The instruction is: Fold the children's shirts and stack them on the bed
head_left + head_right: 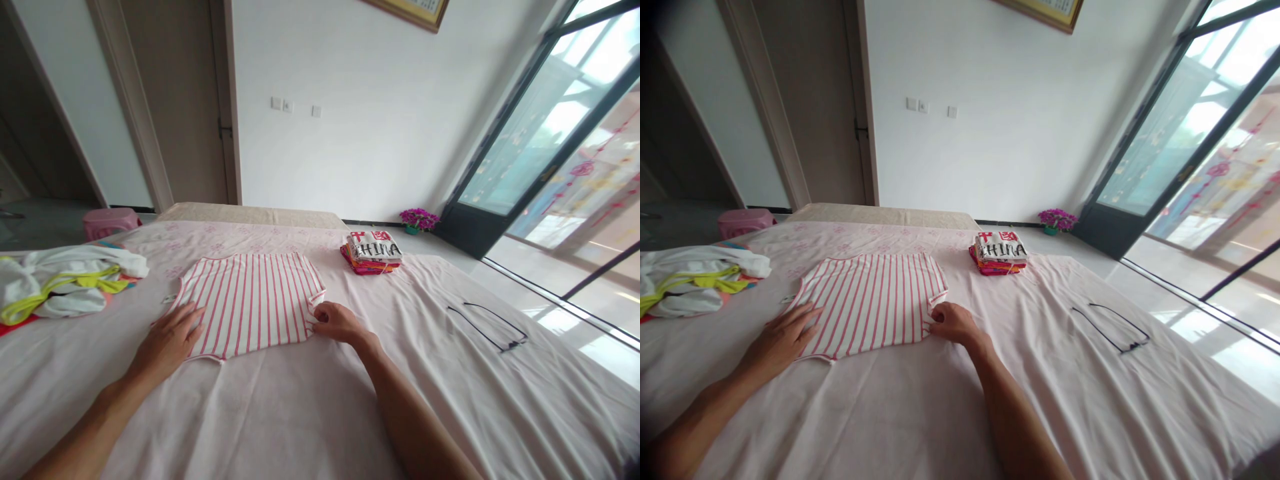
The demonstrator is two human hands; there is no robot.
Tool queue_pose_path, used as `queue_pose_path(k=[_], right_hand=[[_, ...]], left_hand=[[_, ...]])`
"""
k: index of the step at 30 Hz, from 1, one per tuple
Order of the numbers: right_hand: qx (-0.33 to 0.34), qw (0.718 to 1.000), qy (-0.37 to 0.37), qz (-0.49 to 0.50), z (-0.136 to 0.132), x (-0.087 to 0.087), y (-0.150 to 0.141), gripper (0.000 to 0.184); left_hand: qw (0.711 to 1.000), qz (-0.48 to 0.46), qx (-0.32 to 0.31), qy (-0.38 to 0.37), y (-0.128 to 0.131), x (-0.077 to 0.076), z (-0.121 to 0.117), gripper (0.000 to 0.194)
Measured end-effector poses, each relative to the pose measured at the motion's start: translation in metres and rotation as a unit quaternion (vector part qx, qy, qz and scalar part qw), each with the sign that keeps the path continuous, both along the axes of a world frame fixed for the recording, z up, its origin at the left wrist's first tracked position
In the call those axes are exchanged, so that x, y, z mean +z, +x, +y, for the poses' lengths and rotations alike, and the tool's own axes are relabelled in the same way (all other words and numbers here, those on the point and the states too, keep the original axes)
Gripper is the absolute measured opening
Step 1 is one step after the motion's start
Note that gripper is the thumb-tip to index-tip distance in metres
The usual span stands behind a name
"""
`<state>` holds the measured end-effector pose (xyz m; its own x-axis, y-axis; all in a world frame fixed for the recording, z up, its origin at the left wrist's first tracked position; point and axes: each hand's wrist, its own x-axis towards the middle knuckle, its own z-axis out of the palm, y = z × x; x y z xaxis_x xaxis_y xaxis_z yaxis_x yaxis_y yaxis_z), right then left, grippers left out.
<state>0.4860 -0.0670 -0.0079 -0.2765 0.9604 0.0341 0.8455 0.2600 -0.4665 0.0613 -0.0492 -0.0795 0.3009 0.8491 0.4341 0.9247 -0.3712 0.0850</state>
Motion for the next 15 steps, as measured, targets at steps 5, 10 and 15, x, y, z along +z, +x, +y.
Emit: queue_pose_path(k=[5, 10, 15], right_hand=[[0.058, 0.977, -0.102, 0.176, 0.005, 0.001, 0.012, 0.015], [0.082, 0.933, -0.173, 0.306, 0.007, -0.002, 0.021, 0.029], [0.069, 0.938, -0.194, 0.280, 0.008, -0.003, 0.026, 0.040]], left_hand=[[1.000, -0.003, 0.001, 0.012, 0.001, 0.000, -0.001, 0.041], [1.000, -0.010, -0.011, 0.020, 0.000, -0.001, -0.001, 0.041], [1.000, -0.001, -0.010, 0.019, 0.000, 0.001, -0.001, 0.042]])
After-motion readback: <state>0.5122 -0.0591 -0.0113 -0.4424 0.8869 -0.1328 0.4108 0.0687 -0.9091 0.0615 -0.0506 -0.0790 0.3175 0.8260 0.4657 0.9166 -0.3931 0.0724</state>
